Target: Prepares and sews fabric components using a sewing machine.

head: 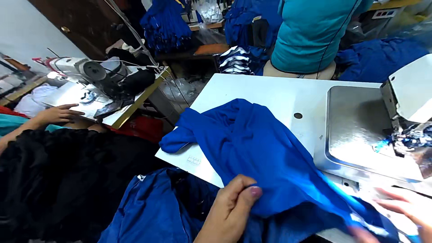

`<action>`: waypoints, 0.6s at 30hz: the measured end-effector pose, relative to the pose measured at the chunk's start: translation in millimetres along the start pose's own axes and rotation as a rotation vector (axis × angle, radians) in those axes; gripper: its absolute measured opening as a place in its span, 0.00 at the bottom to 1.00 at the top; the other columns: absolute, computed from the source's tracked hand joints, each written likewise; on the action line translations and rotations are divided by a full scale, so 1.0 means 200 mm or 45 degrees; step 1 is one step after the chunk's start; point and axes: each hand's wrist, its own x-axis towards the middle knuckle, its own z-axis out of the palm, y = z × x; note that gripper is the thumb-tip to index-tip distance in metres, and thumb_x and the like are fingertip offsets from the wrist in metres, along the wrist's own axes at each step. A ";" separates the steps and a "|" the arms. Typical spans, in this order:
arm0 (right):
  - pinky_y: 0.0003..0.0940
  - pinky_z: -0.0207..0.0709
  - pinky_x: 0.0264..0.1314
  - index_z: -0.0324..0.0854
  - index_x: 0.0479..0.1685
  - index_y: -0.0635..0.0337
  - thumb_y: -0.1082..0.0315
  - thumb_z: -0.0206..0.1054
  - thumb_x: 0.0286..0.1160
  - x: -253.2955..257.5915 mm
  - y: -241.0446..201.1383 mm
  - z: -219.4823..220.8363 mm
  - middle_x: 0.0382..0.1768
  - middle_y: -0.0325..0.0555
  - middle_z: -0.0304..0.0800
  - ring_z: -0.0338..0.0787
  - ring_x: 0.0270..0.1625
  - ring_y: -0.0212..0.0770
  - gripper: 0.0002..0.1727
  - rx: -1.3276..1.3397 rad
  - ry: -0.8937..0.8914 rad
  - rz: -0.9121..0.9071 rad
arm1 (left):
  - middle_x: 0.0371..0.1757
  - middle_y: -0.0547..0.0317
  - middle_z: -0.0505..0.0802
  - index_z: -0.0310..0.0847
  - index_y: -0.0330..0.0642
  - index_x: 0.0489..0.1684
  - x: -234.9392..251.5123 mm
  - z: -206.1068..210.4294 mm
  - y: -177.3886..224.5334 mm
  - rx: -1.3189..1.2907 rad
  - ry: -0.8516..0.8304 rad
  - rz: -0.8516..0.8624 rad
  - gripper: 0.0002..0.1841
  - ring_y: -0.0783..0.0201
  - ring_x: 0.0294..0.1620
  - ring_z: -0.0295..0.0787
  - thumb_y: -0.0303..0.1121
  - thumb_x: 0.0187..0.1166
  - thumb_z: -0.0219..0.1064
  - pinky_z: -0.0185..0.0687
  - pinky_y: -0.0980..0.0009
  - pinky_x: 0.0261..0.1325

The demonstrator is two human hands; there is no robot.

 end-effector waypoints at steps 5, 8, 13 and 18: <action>0.60 0.80 0.61 0.87 0.61 0.59 0.69 0.69 0.70 0.12 0.00 0.29 0.51 0.56 0.93 0.90 0.58 0.58 0.18 -0.109 -0.162 -0.097 | 0.63 0.67 0.87 0.68 0.52 0.74 0.20 -0.11 0.22 0.547 -0.333 0.162 0.39 0.74 0.65 0.85 0.48 0.63 0.84 0.86 0.69 0.67; 0.31 0.82 0.71 0.87 0.57 0.70 0.77 0.57 0.84 0.13 0.07 0.12 0.55 0.51 0.93 0.90 0.62 0.32 0.14 0.341 -0.054 0.070 | 0.55 0.63 0.88 0.83 0.58 0.60 0.31 -0.34 0.22 1.063 -0.327 0.302 0.25 0.69 0.54 0.87 0.28 0.60 0.74 0.90 0.67 0.53; 0.23 0.85 0.54 0.83 0.51 0.55 0.73 0.58 0.87 0.28 -0.25 0.07 0.45 0.24 0.91 0.88 0.49 0.17 0.08 0.917 0.049 0.077 | 0.39 0.77 0.92 0.96 0.54 0.35 0.85 -0.52 0.68 1.077 -0.534 0.532 0.05 0.83 0.43 0.87 0.31 0.69 0.74 0.84 0.83 0.47; 0.27 0.88 0.59 0.85 0.55 0.49 0.65 0.57 0.91 0.31 -0.37 0.03 0.47 0.22 0.94 0.91 0.52 0.19 0.10 0.946 0.501 0.072 | 0.42 0.69 0.91 0.96 0.52 0.33 1.43 -0.02 0.94 1.224 -0.583 0.977 0.07 0.77 0.50 0.84 0.43 0.72 0.75 0.78 0.75 0.57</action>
